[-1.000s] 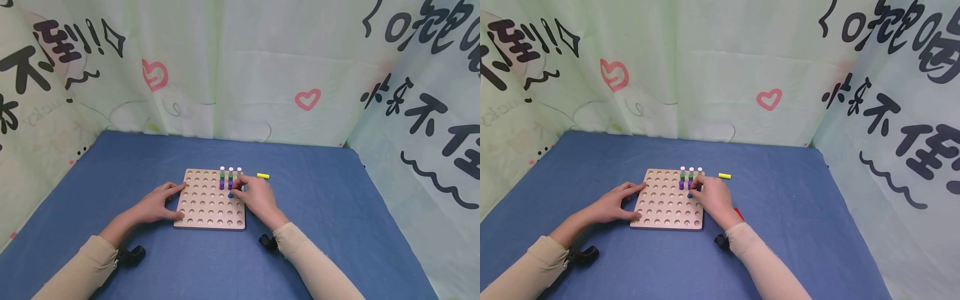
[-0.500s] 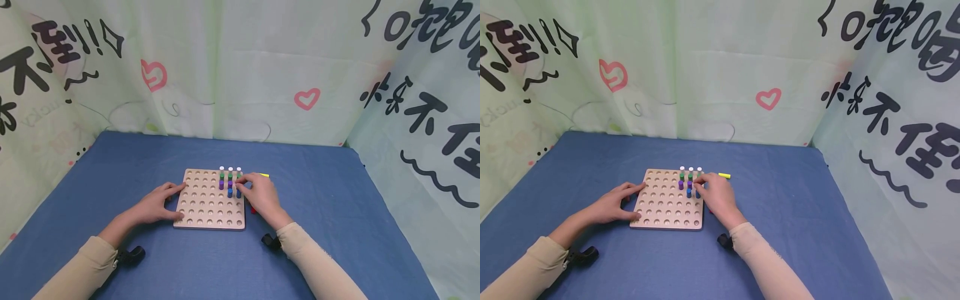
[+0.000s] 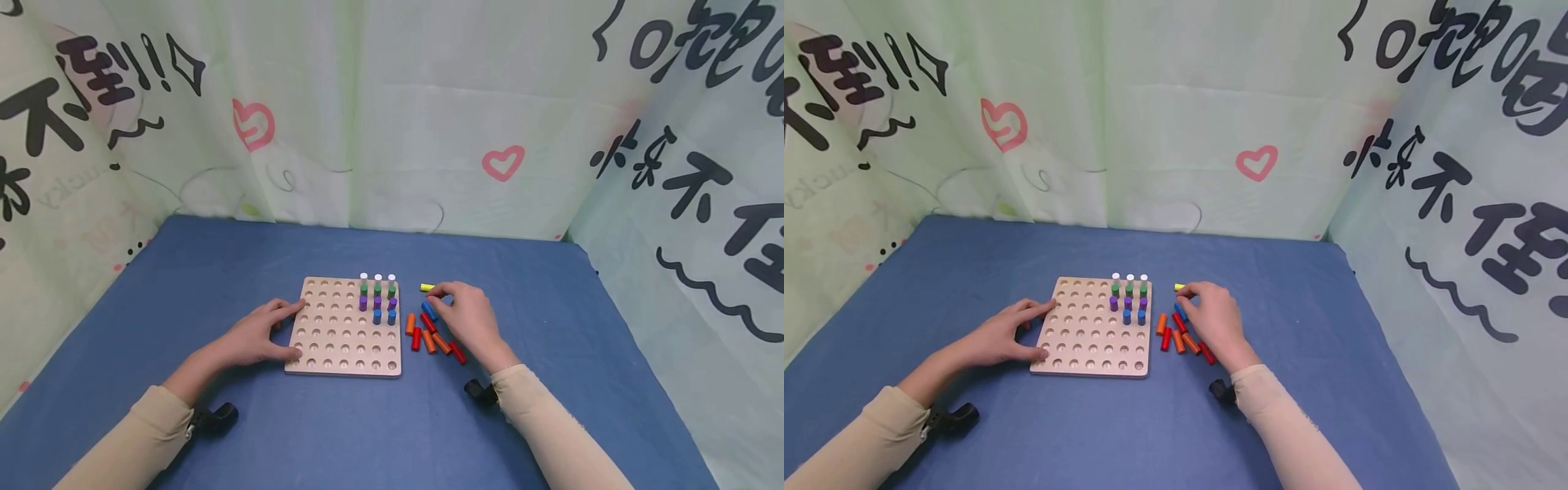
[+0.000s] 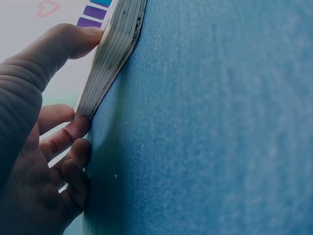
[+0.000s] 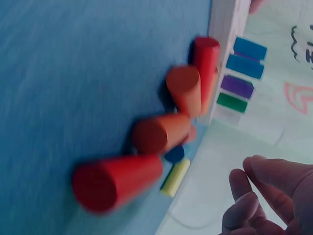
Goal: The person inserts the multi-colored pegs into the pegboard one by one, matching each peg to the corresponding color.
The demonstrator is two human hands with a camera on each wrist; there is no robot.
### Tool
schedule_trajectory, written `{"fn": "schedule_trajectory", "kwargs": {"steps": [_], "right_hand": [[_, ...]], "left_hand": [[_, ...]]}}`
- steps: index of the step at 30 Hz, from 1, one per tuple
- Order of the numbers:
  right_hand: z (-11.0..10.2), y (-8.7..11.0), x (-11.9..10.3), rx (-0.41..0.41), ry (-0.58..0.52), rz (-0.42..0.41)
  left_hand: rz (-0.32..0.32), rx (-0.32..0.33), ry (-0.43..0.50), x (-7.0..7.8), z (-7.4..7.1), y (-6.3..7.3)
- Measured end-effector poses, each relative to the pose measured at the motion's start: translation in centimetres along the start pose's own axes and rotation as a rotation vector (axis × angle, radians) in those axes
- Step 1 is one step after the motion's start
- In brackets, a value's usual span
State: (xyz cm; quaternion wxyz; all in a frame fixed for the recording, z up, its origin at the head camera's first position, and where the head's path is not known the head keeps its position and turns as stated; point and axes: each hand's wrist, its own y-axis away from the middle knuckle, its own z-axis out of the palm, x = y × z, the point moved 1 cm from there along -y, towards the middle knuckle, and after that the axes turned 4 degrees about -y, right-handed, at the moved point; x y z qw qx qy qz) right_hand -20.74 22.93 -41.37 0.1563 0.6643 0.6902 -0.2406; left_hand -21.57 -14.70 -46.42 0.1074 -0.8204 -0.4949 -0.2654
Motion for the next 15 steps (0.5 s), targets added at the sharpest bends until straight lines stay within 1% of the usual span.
{"fn": "schedule_trajectory", "kwargs": {"steps": [4,7,10,15], "right_hand": [[-0.6,-0.2,0.5,-0.018,0.006,0.033],[-0.5,-0.4,0.7,-0.043,0.012,0.061],[0.0,-0.6,0.8,-0.098,0.046,0.073],[0.9,-0.8,0.7,-0.221,0.105,0.057]], "left_hand": [[0.004,0.001,0.001,0.1,-0.1,-0.1],[0.009,0.001,0.000,0.1,-0.1,-0.2],[0.008,0.000,-0.003,0.1,-0.1,-0.2],[-0.001,-0.003,-0.009,0.1,0.0,-0.1]]}}
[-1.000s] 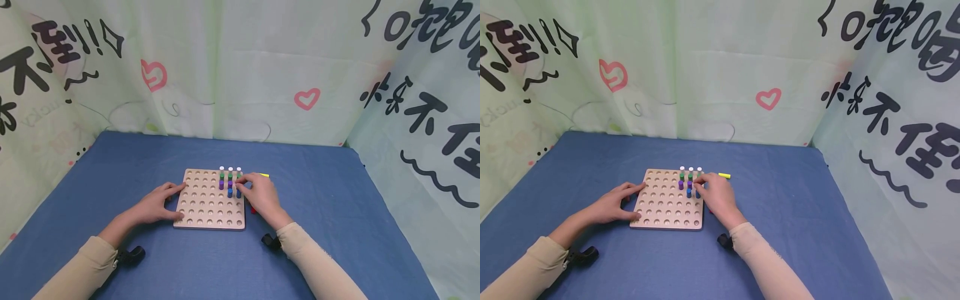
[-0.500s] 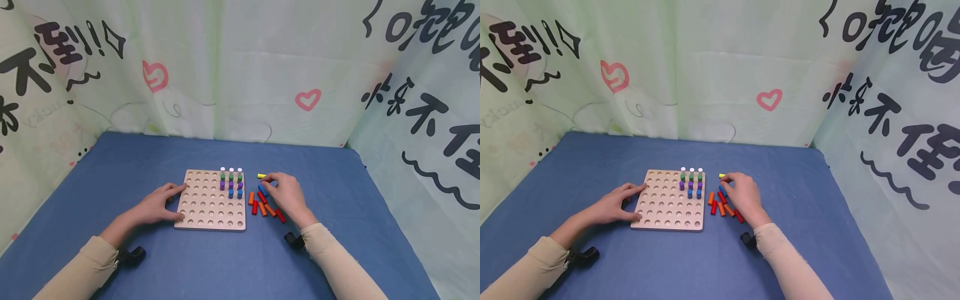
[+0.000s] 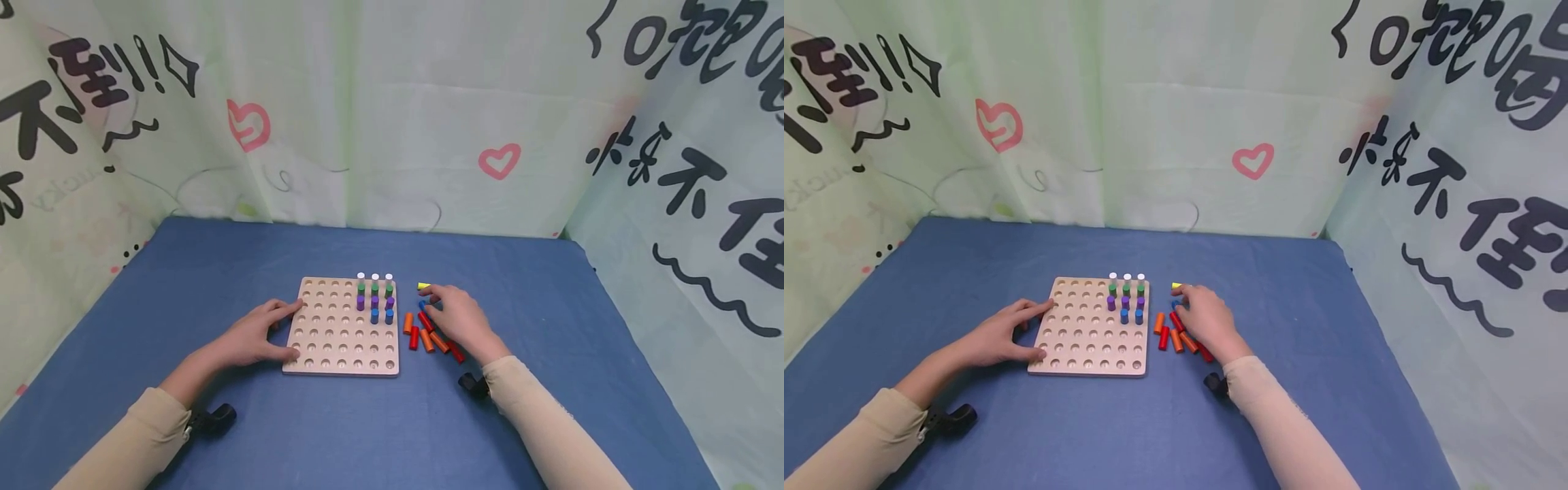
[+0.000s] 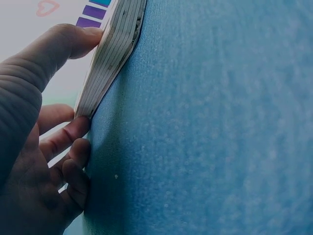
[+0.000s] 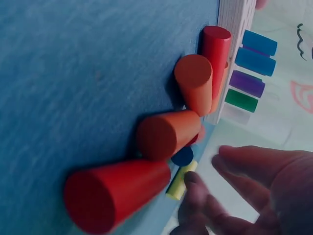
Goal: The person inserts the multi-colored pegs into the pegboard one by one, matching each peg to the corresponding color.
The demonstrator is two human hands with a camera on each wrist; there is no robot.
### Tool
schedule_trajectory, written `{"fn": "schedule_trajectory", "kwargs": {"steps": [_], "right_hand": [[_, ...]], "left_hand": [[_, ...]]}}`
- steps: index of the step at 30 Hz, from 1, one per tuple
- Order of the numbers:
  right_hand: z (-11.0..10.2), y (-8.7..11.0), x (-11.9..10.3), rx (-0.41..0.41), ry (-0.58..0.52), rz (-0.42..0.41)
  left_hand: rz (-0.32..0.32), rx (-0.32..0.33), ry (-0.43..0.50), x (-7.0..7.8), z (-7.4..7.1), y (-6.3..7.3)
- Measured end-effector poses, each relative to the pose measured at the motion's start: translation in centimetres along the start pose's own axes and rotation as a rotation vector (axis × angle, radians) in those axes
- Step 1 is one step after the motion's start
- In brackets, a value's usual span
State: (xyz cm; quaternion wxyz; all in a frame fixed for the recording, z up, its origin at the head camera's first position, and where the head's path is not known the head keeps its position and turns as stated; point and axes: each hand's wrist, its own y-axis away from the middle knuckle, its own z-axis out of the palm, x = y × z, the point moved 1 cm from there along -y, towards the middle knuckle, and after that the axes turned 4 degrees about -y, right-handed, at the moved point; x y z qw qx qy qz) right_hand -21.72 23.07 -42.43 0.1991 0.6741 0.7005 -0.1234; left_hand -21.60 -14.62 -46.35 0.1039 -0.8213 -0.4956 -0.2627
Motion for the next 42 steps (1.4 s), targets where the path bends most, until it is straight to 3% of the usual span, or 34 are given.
{"fn": "schedule_trajectory", "kwargs": {"steps": [4,16,25,32,42], "right_hand": [[0.4,-0.1,0.0,-0.051,-0.008,0.012],[0.2,0.1,0.1,-0.067,-0.090,0.085],[0.0,0.4,0.0,0.030,-0.150,0.051],[-0.2,0.6,-0.4,0.147,-0.172,-0.038],[-0.3,0.9,-1.8,0.198,-0.255,-0.050]], "left_hand": [[0.004,0.001,0.002,0.2,-0.1,0.0],[0.002,0.003,0.003,0.2,-0.1,0.0],[0.000,0.003,0.007,0.1,-0.1,0.0],[-0.010,0.001,0.006,0.1,0.0,0.0],[-0.004,0.004,0.013,0.1,0.1,0.0]]}}
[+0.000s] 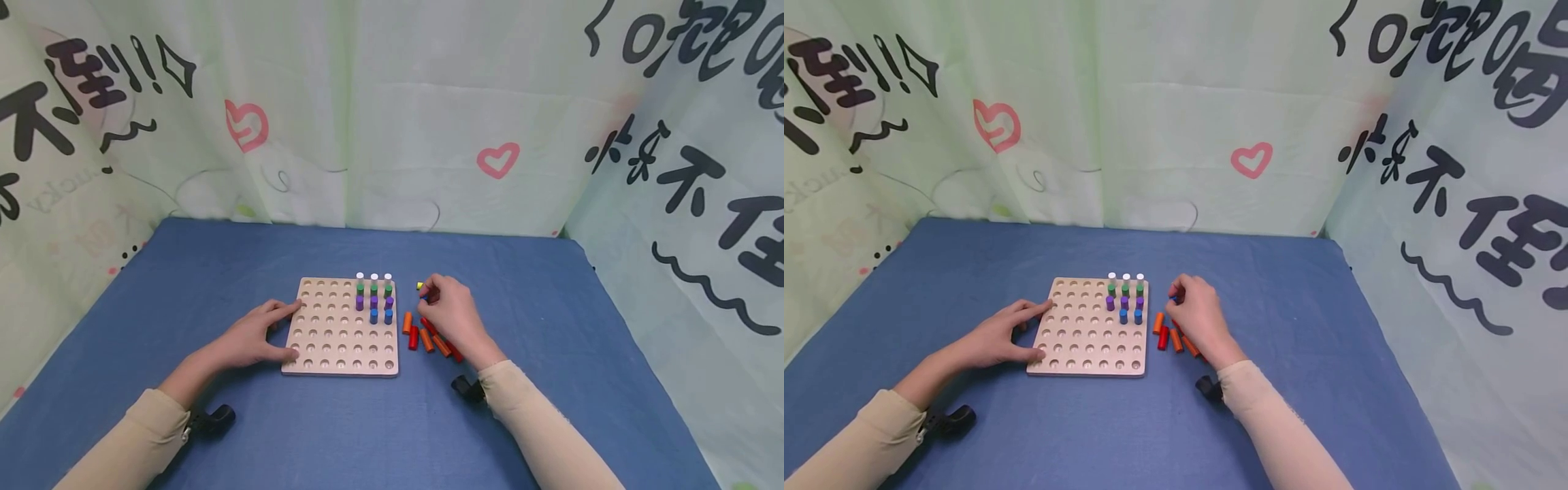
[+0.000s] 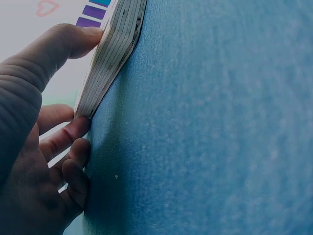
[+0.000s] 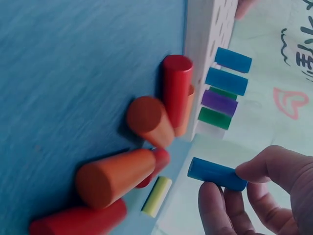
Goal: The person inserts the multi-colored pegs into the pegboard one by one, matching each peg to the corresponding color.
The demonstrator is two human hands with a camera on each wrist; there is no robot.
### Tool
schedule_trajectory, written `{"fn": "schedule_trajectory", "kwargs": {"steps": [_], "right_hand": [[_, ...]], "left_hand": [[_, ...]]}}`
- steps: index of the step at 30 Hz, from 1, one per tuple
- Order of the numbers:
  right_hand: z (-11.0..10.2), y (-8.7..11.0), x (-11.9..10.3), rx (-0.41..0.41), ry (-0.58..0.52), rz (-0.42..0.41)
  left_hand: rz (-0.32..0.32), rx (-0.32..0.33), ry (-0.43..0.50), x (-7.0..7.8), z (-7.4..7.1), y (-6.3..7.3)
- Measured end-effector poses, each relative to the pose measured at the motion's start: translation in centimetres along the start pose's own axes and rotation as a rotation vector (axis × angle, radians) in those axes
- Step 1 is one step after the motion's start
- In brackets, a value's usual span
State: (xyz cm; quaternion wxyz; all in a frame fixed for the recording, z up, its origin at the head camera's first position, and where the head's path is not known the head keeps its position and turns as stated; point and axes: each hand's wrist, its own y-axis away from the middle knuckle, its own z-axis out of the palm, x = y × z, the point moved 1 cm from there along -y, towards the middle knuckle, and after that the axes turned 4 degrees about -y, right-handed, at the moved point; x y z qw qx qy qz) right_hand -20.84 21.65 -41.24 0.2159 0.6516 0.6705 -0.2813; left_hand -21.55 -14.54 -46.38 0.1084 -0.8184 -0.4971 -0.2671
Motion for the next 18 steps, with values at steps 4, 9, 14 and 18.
{"fn": "schedule_trajectory", "kwargs": {"steps": [4,9,14,18], "right_hand": [[0.1,0.1,-0.6,0.006,-0.055,0.000],[0.2,0.3,-1.6,0.015,-0.114,-0.019],[0.8,0.3,-2.4,0.035,-0.176,-0.033],[1.5,0.3,-3.0,0.027,-0.214,-0.033]], "left_hand": [[0.006,0.000,0.000,-0.1,0.0,0.0],[-0.004,-0.007,0.001,0.0,0.0,0.0],[-0.009,-0.006,-0.006,0.0,0.1,-0.1],[-0.009,-0.005,-0.005,0.0,0.0,0.0]]}}
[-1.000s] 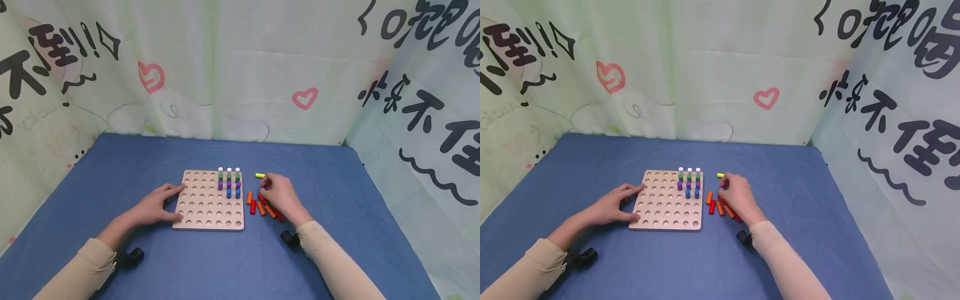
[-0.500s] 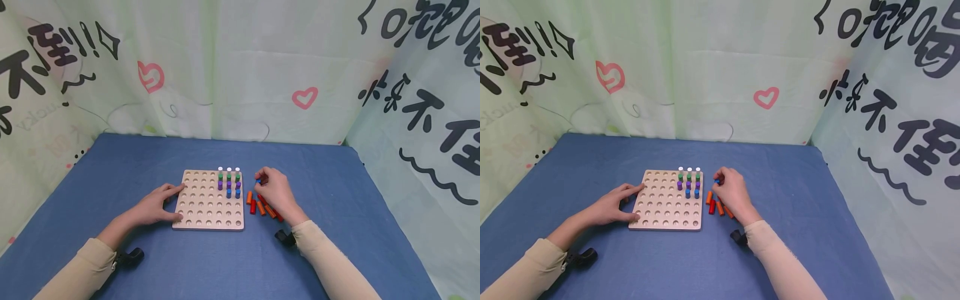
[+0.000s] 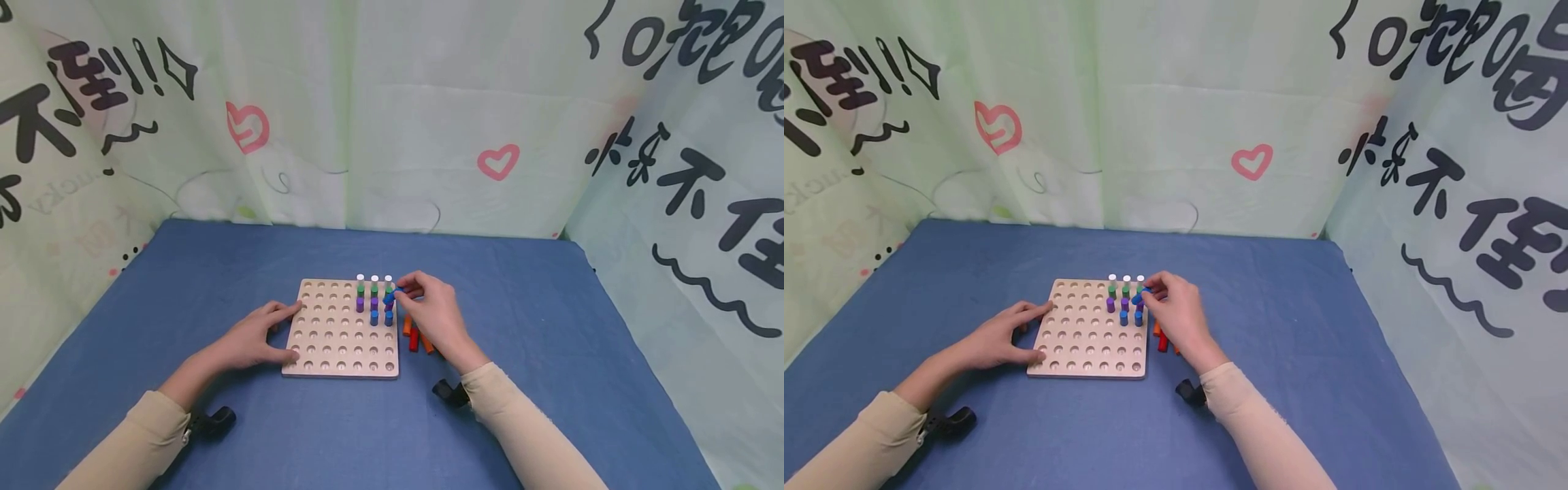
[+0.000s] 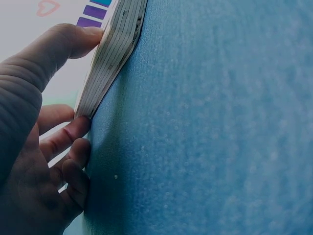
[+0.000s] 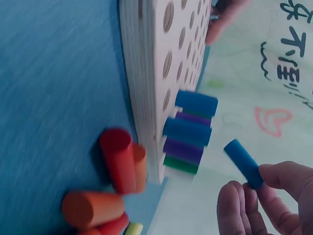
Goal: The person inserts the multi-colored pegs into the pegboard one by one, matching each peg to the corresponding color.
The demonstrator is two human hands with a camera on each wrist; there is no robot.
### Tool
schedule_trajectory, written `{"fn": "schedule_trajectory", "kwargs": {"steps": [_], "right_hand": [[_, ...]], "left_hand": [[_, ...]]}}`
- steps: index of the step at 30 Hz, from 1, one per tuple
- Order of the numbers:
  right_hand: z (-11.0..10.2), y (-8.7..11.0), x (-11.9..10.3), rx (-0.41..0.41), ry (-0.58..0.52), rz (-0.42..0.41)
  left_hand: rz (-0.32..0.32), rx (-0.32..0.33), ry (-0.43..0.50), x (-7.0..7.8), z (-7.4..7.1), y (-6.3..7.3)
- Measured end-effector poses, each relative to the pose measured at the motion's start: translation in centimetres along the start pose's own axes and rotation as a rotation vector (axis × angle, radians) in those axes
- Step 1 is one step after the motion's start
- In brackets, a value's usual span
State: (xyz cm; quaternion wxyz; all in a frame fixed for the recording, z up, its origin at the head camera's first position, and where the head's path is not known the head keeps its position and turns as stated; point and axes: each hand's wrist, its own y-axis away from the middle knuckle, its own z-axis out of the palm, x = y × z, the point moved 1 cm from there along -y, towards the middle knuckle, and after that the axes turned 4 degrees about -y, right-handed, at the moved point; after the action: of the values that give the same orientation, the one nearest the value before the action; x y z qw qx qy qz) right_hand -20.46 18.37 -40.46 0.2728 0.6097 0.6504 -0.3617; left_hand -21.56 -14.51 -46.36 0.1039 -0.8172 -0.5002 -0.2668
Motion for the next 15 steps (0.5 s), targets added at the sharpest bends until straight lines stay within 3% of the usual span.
{"fn": "schedule_trajectory", "kwargs": {"steps": [15], "right_hand": [[2.9,0.1,-0.9,-0.092,0.012,-0.072]], "left_hand": [[0.014,0.011,0.001,0.0,0.0,0.1]]}}
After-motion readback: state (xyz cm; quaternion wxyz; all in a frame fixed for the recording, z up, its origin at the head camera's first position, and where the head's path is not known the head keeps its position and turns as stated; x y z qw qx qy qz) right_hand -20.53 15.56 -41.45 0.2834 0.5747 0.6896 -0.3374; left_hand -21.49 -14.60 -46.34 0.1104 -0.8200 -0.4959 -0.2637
